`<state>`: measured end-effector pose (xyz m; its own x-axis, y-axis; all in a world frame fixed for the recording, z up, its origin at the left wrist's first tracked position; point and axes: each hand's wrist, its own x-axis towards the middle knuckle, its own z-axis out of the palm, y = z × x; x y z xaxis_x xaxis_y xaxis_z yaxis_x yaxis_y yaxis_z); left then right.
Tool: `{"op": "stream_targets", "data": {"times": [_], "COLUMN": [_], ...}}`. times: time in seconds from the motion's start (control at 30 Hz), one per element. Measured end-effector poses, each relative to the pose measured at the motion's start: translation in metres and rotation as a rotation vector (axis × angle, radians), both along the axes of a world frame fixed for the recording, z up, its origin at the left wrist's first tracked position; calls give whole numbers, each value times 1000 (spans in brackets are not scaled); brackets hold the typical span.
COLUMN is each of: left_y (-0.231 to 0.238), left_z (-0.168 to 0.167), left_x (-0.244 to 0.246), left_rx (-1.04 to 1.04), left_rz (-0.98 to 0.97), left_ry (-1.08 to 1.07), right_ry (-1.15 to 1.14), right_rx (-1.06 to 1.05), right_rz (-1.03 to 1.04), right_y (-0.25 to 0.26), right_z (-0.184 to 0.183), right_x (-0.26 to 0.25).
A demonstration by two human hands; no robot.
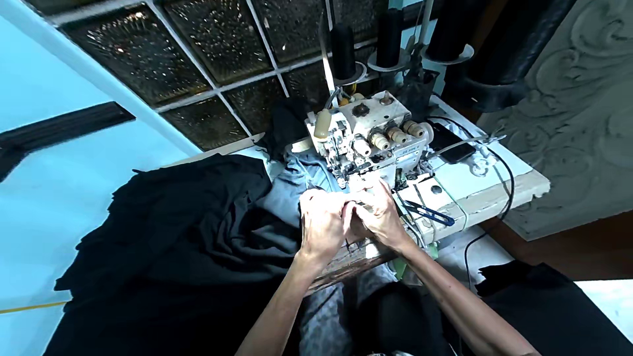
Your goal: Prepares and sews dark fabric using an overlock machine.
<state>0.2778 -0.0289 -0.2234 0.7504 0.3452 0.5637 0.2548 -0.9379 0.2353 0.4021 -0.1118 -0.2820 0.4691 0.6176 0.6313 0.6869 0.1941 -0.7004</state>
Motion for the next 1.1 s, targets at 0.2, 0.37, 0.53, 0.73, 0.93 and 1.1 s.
{"op": "stream_targets", "data": {"times": [0.2,0.37,0.53,0.73,0.93,1.1], "left_y": [36,108,119,67,84,89], "left_z": [57,70,74,154,158,157], "left_x": [-21,-22,-37,-104,-110,-115], "left_rx": [66,245,305,-580,126,127], "left_rz": [-81,-233,-504,-815,-202,-140], "left_ry": [191,380,532,482,545,560], "right_ry": [-44,61,109,107,-111,-24], "right_rx": [-79,-98,-24,151,-77,-336], "right_rz": [29,-88,-110,153,289,589], "right_y": [-14,-39,-53,-49,-12,1], "right_z": [4,8,12,31,69,91], "right_x": [-1,-10,-11,-24,-49,-54]}}
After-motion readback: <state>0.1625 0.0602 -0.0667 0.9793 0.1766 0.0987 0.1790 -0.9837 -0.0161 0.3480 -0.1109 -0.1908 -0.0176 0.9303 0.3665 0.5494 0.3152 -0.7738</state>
